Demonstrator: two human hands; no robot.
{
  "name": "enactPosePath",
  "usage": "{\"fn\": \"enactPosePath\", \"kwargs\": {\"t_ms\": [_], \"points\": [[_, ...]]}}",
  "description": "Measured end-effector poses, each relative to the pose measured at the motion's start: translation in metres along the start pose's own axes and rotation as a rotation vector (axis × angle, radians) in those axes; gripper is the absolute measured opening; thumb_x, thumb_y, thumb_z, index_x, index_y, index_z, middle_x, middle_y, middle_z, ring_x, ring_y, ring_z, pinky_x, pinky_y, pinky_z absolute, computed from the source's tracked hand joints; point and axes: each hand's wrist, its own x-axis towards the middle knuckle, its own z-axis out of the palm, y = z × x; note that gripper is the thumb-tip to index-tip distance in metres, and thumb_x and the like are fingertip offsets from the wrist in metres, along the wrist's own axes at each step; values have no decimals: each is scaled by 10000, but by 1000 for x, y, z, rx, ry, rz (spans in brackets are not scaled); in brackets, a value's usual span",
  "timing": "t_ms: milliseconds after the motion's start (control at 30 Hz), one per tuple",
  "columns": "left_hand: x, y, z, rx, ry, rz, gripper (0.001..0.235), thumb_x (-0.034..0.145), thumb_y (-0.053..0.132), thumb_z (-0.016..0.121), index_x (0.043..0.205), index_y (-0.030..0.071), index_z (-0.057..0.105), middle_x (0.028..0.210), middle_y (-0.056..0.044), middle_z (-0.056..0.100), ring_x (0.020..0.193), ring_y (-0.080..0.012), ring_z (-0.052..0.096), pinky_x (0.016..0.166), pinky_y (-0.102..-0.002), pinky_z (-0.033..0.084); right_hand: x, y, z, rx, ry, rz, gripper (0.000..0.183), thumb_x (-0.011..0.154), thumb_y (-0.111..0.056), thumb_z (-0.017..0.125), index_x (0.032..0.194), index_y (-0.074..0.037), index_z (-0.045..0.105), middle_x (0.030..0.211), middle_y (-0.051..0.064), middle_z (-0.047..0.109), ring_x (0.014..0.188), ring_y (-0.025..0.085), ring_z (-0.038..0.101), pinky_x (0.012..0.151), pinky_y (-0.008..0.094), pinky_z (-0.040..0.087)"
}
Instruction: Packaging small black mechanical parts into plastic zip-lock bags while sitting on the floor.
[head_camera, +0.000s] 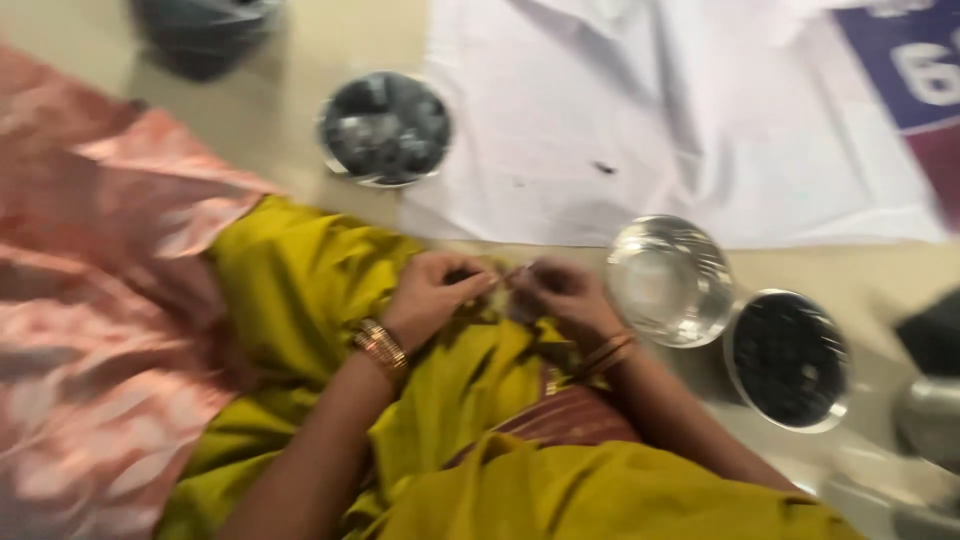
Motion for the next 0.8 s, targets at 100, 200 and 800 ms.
{"fn": "enactPosePath", "kwargs": {"t_ms": [100, 200, 800], "points": [[-3, 5, -6, -83, 45, 25, 160, 912, 149, 752, 953, -1, 790, 809, -7, 768, 715, -53, 662, 667, -227, 551, -2, -50, 1, -26, 8, 60, 264, 973, -238, 665, 1049, 2, 743, 892, 51, 775, 761, 108, 707, 672, 258, 586], [-4, 10, -4, -127, 28, 3, 162, 909, 143, 750, 959, -6, 789, 822, -24, 777, 723, -57, 679, 671, -227, 563, -3, -61, -1, -30, 10, 168, 274, 958, -254, 658, 1023, -10, 765, 860, 52, 784, 715, 116, 721, 624, 259, 596], [-13, 34, -3, 85, 100, 99, 179, 851, 224, 817, 900, 52, 810, 758, -41, 773, 663, -106, 700, 639, -266, 570, -8, -110, 23, -333, 20, -238, 346, 925, -197, 720, 1255, -100, 687, 1151, 79, 722, 1027, 145, 688, 852, 300, 590]]}}
